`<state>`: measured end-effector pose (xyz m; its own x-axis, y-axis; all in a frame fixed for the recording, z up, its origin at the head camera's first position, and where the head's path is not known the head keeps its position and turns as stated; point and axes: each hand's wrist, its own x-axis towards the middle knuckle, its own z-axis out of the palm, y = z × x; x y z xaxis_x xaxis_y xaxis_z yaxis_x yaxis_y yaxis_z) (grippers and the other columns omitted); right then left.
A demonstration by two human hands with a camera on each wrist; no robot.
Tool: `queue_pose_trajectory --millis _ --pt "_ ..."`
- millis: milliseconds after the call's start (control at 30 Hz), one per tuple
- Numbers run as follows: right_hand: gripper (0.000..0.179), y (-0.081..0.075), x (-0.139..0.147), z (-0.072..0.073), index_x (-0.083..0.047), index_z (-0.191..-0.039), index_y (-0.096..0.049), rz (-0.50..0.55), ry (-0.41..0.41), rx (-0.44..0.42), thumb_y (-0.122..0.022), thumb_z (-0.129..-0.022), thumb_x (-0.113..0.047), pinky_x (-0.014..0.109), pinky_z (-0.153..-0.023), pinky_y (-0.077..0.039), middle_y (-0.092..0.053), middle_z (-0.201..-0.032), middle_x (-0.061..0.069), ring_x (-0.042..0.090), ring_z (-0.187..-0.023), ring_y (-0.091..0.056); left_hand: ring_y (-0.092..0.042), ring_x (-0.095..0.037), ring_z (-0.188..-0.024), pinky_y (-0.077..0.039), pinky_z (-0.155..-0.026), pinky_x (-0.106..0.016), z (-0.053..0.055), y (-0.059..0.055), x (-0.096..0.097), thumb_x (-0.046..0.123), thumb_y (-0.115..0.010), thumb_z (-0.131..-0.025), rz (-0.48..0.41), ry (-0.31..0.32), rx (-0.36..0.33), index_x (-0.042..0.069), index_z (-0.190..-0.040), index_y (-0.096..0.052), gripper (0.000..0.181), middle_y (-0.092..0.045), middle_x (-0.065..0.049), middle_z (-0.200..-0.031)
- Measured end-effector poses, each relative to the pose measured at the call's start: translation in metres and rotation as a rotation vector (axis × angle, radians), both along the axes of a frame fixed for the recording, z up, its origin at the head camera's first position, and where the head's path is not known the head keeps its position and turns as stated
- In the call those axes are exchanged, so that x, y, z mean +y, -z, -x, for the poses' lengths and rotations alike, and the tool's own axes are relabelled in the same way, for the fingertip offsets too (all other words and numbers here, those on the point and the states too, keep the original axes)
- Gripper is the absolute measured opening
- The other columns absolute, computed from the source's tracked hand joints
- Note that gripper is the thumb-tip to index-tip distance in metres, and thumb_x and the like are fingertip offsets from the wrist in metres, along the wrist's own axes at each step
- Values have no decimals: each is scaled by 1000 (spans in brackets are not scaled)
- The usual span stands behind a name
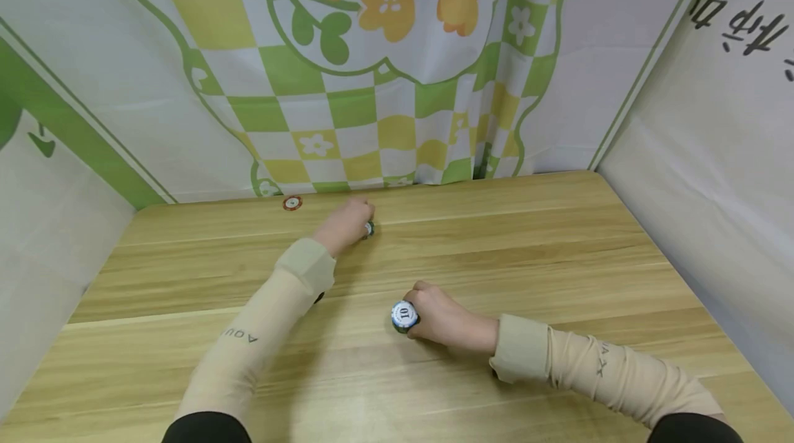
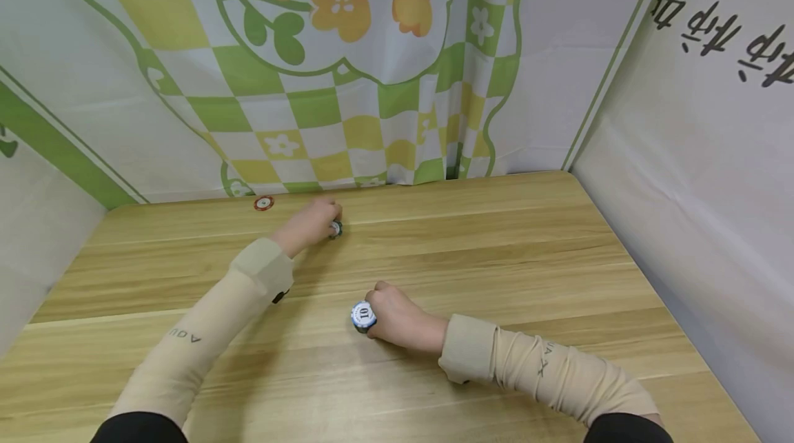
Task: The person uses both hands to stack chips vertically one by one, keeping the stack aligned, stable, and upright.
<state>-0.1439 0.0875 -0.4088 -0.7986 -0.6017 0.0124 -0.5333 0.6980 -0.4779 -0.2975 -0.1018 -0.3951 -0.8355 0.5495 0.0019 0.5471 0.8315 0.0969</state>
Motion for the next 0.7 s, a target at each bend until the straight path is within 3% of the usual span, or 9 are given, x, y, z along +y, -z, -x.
queue_pose_trajectory --millis 500,700 --pt "33 0 0 1 3 -89 -63 -16 5 -4 -80 -62 -6 21 -64 -45 -53 -83 5 14 -75 -50 -53 -18 -71 -45 -63 -31 -20 -11 5 -6 -59 -78 -23 131 42 6 -73 -61 13 -57 -5 -76" --pt "34 -1 0 1 2 -90 -63 -19 8 -13 -80 -62 -7 21 -65 -45 -53 -83 5 14 -75 -50 -51 -16 -68 -45 -61 -28 -32 -14 4 -4 -62 -77 1 168 11 8 -72 -61 13 -55 -3 -75"
